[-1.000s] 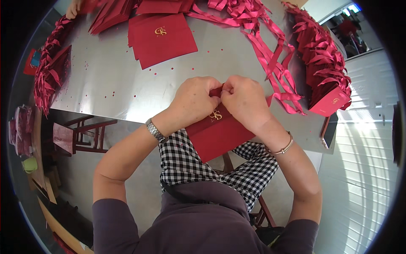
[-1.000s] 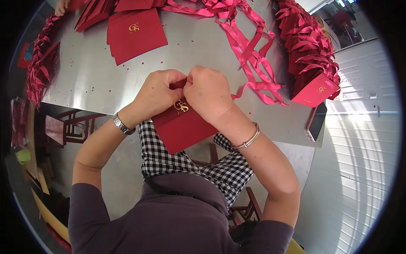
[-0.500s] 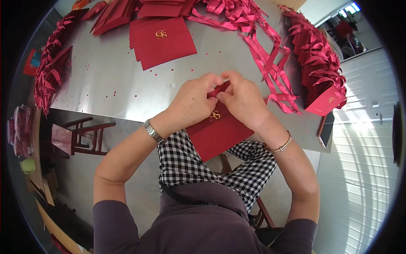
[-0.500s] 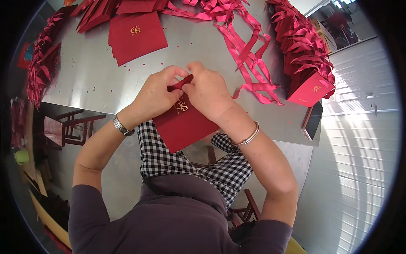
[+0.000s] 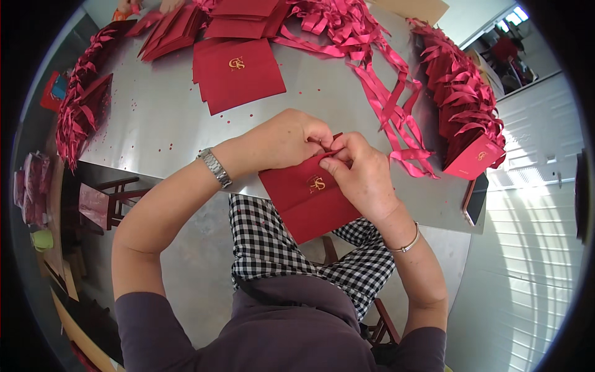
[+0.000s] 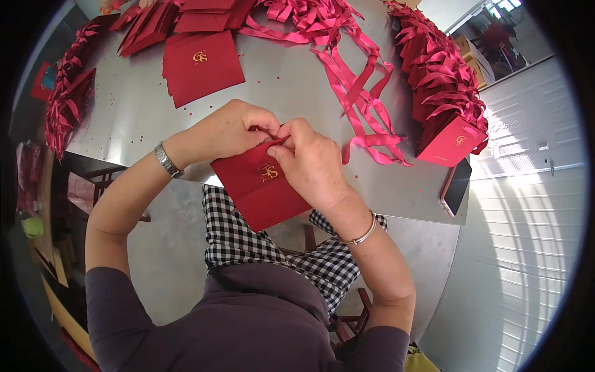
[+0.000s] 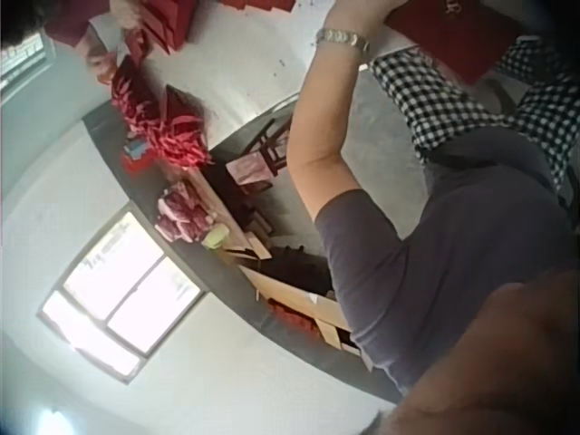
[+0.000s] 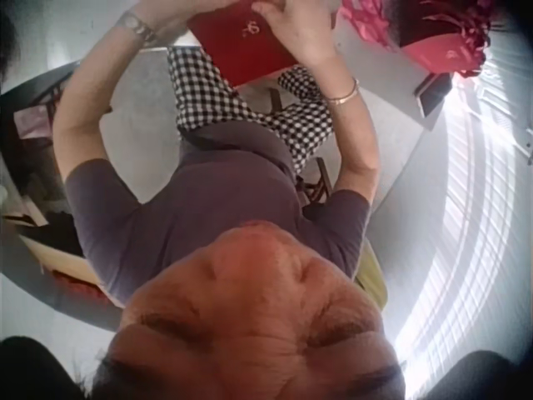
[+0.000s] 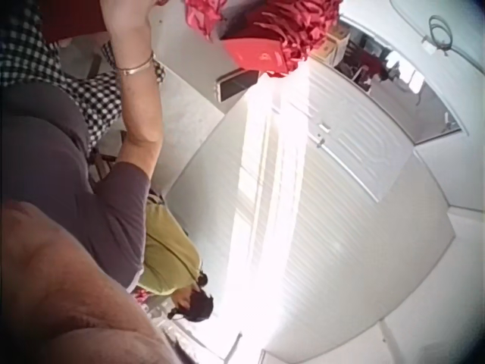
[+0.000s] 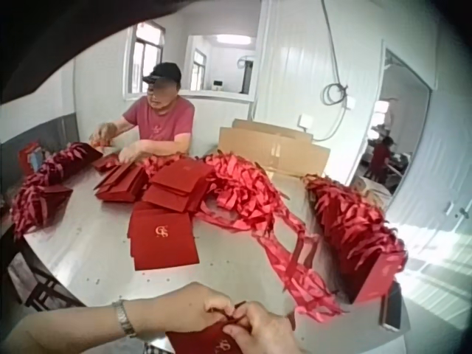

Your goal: The person attaches ribbon handles to paper gift bags by hand, threading ribbons through the bag slots.

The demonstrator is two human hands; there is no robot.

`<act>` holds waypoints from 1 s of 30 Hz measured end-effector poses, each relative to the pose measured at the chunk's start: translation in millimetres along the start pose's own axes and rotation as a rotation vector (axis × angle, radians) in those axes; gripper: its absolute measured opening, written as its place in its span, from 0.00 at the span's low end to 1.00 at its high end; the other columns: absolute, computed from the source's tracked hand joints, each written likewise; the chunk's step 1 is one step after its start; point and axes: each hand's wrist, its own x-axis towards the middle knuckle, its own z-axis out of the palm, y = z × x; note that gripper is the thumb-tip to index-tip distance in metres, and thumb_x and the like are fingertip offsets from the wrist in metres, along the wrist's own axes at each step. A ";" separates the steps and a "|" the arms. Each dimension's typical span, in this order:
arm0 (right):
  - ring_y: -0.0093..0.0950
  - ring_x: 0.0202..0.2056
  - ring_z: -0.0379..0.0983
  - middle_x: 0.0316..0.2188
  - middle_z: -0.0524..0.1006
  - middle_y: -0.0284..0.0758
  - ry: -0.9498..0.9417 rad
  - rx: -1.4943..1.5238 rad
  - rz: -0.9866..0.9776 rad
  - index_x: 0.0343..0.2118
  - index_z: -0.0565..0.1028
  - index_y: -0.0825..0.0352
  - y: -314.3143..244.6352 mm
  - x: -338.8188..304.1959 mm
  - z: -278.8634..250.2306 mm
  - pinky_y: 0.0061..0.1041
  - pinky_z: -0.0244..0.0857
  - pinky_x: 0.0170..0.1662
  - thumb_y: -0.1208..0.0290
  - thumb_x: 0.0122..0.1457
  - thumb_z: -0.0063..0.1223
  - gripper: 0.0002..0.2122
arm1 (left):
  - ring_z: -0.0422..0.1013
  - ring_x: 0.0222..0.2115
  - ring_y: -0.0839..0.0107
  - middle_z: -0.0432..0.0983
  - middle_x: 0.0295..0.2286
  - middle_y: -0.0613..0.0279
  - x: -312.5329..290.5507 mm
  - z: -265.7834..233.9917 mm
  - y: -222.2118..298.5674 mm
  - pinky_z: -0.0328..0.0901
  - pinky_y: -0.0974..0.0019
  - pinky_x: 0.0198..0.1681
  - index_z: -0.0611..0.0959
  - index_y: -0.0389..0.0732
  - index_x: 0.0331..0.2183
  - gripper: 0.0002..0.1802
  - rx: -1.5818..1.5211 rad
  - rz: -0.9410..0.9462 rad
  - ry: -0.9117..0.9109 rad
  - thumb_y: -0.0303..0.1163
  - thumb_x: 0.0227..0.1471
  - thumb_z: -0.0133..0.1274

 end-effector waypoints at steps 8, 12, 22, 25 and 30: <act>0.41 0.29 0.78 0.26 0.80 0.40 0.032 -0.117 -0.035 0.51 0.68 0.63 13.7 -12.8 14.8 0.38 0.72 0.32 0.65 0.51 0.62 0.24 | 0.72 0.29 0.55 0.76 0.25 0.54 -8.2 3.1 -22.0 0.67 0.58 0.33 0.79 0.36 0.29 0.04 0.296 0.184 0.112 0.21 0.46 0.51; 0.39 0.28 0.78 0.26 0.80 0.38 0.001 -0.196 -0.048 0.49 0.70 0.62 14.2 -4.8 17.9 0.37 0.71 0.31 0.63 0.51 0.62 0.22 | 0.73 0.31 0.52 0.77 0.26 0.52 -13.2 7.3 -20.3 0.68 0.56 0.37 0.81 0.37 0.28 0.06 0.235 0.108 0.164 0.24 0.46 0.50; 0.36 0.26 0.77 0.24 0.78 0.35 -0.043 -0.221 -0.156 0.41 0.72 0.60 11.2 -1.1 21.3 0.36 0.69 0.28 0.64 0.52 0.61 0.15 | 0.73 0.34 0.53 0.77 0.30 0.52 -14.2 9.3 -25.7 0.67 0.54 0.39 0.80 0.37 0.31 0.06 0.271 0.067 0.068 0.25 0.48 0.49; 0.36 0.26 0.77 0.24 0.78 0.34 -0.030 -0.219 -0.132 0.39 0.70 0.61 15.0 -2.3 25.3 0.35 0.69 0.28 0.64 0.52 0.62 0.15 | 0.73 0.35 0.51 0.76 0.30 0.51 -17.8 15.0 -25.7 0.67 0.51 0.38 0.78 0.37 0.30 0.06 0.350 0.063 0.141 0.27 0.49 0.50; 0.37 0.27 0.78 0.26 0.79 0.34 -0.017 -0.202 -0.129 0.40 0.70 0.61 15.5 -2.8 21.4 0.35 0.70 0.29 0.64 0.50 0.63 0.17 | 0.72 0.34 0.49 0.75 0.29 0.48 -33.1 -15.4 -42.4 0.66 0.54 0.37 0.78 0.35 0.29 0.04 0.490 -0.077 0.350 0.26 0.50 0.51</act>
